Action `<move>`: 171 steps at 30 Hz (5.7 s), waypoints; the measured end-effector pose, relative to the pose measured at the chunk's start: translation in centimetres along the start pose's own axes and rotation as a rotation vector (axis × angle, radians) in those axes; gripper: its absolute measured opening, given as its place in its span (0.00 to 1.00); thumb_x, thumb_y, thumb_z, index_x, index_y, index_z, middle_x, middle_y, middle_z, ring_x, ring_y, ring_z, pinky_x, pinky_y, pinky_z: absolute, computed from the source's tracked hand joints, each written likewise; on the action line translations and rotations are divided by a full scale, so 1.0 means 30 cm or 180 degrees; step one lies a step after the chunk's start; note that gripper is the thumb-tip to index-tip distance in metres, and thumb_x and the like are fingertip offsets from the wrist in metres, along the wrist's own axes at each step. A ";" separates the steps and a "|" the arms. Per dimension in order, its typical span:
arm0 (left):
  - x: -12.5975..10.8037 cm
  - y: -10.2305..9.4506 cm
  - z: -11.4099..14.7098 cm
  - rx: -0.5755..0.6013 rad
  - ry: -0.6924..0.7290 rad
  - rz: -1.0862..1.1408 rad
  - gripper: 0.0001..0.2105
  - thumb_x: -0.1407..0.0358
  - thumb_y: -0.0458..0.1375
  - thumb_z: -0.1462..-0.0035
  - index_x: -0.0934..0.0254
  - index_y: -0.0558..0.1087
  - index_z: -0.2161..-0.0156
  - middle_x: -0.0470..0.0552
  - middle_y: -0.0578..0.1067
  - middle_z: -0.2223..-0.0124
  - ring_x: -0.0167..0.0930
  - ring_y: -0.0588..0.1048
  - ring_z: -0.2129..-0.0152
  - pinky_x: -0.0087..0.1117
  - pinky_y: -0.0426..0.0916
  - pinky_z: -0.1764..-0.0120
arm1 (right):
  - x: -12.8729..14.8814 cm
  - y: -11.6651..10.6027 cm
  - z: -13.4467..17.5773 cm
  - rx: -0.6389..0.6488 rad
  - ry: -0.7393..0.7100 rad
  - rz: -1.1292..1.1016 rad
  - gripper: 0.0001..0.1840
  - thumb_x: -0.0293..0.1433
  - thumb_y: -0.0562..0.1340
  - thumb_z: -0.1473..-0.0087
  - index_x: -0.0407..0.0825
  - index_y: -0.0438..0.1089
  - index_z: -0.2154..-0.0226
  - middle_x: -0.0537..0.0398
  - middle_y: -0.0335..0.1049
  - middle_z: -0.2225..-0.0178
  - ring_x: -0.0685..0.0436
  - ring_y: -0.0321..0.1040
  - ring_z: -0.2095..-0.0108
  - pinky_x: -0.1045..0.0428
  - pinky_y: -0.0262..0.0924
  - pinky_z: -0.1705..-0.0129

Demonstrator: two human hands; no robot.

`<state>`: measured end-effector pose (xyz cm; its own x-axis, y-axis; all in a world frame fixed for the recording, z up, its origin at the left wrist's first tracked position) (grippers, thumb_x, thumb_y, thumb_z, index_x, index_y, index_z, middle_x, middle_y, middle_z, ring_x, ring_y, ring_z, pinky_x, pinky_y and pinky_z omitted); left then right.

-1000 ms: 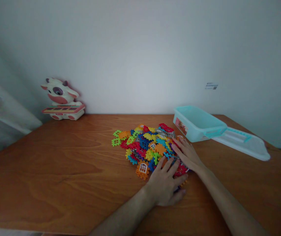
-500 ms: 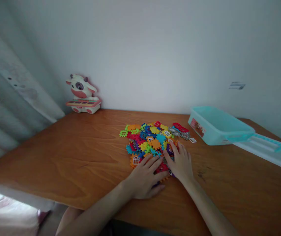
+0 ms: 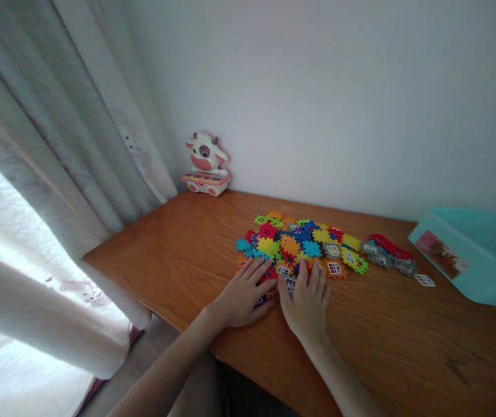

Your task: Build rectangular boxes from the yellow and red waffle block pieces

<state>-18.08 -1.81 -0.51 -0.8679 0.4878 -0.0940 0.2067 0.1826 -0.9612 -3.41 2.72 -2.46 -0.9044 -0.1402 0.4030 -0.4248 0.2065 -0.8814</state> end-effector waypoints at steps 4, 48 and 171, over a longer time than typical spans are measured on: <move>0.102 0.004 0.047 -0.0175 -0.0591 -0.0160 0.24 0.54 0.52 0.33 0.53 0.64 0.35 0.56 0.54 0.27 0.46 0.49 0.29 0.57 0.45 0.31 | 0.121 0.053 0.002 0.0019 -0.0104 -0.0202 0.39 0.44 0.51 0.36 0.36 0.52 0.32 0.27 0.41 0.29 0.21 0.38 0.29 0.26 0.37 0.34; 0.147 0.029 0.090 -0.0685 -0.0796 -0.0026 0.18 0.60 0.53 0.33 0.56 0.70 0.41 0.56 0.61 0.31 0.43 0.58 0.32 0.54 0.59 0.34 | -0.618 -0.147 -0.346 0.0176 -0.0264 0.0983 0.39 0.57 0.51 0.39 0.54 0.62 0.34 0.39 0.57 0.33 0.25 0.54 0.34 0.28 0.48 0.37; 0.063 0.014 -0.314 -0.0017 0.0365 0.0377 0.30 0.45 0.59 0.41 0.59 0.69 0.39 0.56 0.74 0.42 0.42 0.70 0.44 0.45 0.62 0.39 | -0.343 0.006 -0.622 0.0695 -0.1019 0.0690 0.27 0.37 0.50 0.33 0.45 0.63 0.36 0.36 0.60 0.34 0.30 0.61 0.37 0.35 0.54 0.37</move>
<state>-15.37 7.22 1.34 -0.7800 0.6005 -0.1761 0.3072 0.1223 -0.9438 5.07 22.25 -2.16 -0.8989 -0.4163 0.1369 -0.1772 0.0595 -0.9824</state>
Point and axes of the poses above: each hand's wrist, its own z-axis away from the middle knuckle, its own y-axis out of the palm, x = y × z, the point moved 5 cm from there along -z, towards the middle knuckle
